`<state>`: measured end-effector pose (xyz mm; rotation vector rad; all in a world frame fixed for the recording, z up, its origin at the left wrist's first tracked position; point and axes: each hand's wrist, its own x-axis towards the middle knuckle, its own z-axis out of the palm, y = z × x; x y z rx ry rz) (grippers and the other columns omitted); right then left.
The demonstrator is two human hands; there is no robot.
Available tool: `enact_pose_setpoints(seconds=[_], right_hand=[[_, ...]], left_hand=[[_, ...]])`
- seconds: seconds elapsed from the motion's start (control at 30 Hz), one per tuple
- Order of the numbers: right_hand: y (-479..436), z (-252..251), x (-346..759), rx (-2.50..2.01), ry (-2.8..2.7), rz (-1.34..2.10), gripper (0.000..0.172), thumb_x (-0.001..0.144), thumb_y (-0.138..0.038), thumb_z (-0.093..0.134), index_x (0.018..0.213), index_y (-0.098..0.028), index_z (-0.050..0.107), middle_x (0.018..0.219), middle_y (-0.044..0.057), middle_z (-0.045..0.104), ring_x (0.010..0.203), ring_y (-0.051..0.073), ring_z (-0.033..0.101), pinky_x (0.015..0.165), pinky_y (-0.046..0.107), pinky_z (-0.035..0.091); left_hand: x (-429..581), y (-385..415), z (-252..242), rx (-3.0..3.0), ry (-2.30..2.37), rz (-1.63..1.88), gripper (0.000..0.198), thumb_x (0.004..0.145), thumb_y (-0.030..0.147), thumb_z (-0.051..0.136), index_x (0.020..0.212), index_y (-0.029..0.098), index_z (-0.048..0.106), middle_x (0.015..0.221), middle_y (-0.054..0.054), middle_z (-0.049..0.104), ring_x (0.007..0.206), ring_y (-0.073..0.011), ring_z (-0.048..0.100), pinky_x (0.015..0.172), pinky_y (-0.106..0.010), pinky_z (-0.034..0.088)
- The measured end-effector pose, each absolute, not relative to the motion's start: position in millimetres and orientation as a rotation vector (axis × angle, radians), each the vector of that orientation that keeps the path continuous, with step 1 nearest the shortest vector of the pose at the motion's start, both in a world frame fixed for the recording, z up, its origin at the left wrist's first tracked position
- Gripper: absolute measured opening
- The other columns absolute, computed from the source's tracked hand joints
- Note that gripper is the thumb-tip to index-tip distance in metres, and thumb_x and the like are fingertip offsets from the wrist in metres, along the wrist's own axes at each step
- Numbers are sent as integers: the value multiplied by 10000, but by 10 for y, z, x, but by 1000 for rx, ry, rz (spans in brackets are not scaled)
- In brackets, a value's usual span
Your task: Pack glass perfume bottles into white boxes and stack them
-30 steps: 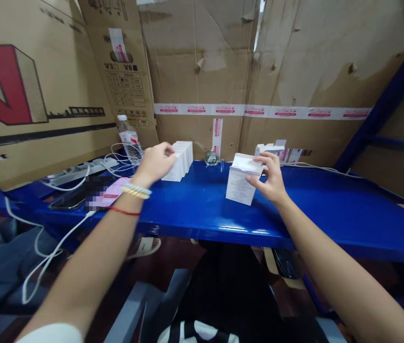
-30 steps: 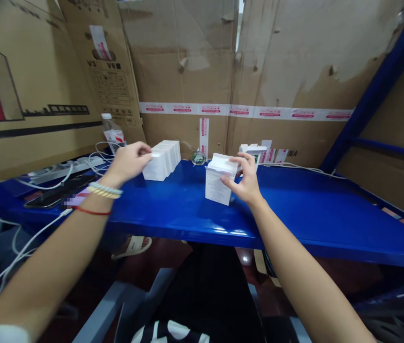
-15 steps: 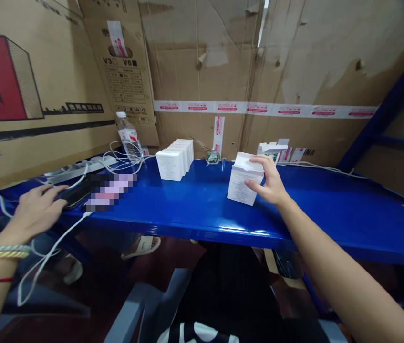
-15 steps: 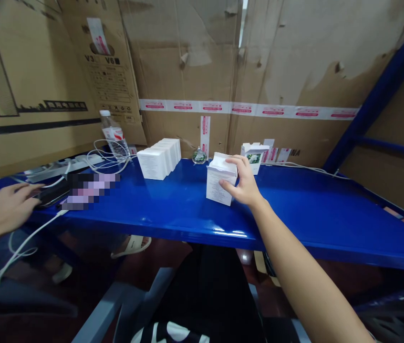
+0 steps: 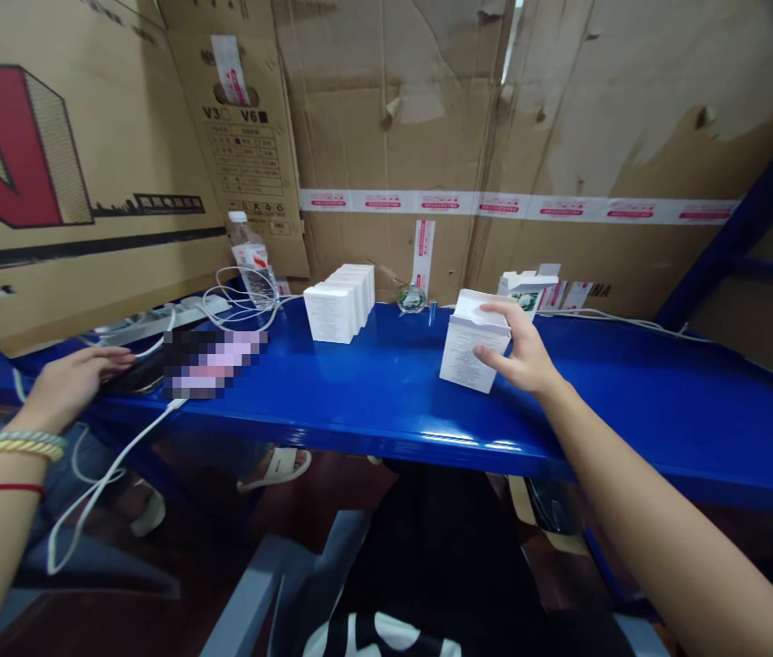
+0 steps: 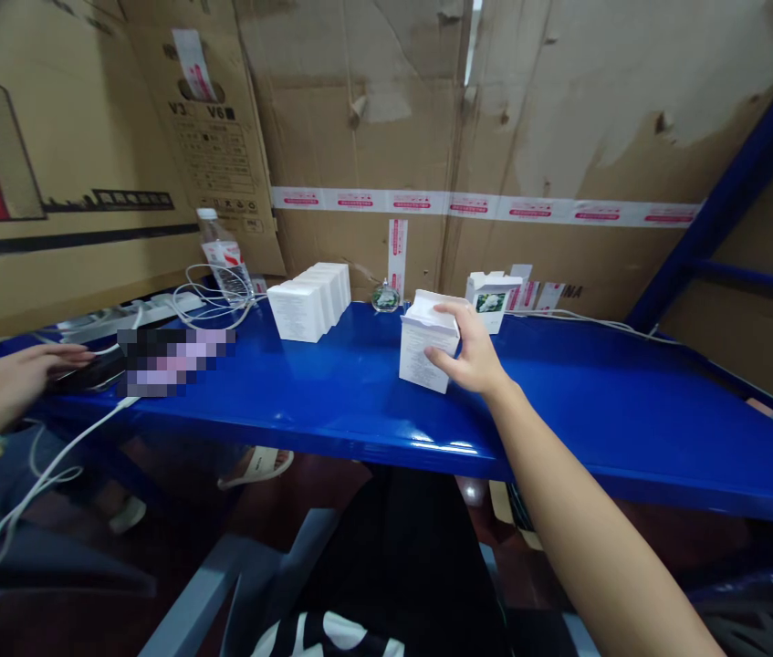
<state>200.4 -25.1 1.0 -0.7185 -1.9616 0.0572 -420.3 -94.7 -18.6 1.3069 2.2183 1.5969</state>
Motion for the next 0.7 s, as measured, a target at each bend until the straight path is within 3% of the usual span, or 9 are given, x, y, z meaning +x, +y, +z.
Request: enact_pose_setpoints(seconds=[0.1,0.27,0.5,0.7], right_hand=[[-254,4,2001,-719,-1954,60,496,748,-465,655,1170,-259,496,1168,95,542,1086,298,540,948,489,430],[-266,9,2001,-730,-1956,55,485,751,-455,655,1167,-261,498,1153,91,547,1073,298,549,942,488,434],[-270,16,1995,-718,-1960,38,482,751,-445,651,1167,-252,501,1163,98,547,1091,303,543,960,492,429],[-272,19,1986,-731,-1957,32,487,750,-458,648,1170,-260,503,1159,93,555,1086,302,544,949,490,437]], left_hand=[[-4133,-972,-184,1116,2052,1712,279,480,243,469,717,156,588,762,-69,674,751,-208,631,958,-456,494],[-4142,-1049,-212,1273,2073,1613,341,498,277,418,757,164,608,762,-66,662,819,-233,631,1024,-464,443],[-4243,-1050,-284,1547,2207,1398,448,452,310,354,785,159,613,949,-132,696,956,-286,631,1010,-461,455],[-4244,-1013,-254,1702,2286,1224,490,536,355,317,821,143,654,1062,-144,686,1079,-302,595,1038,-471,427]])
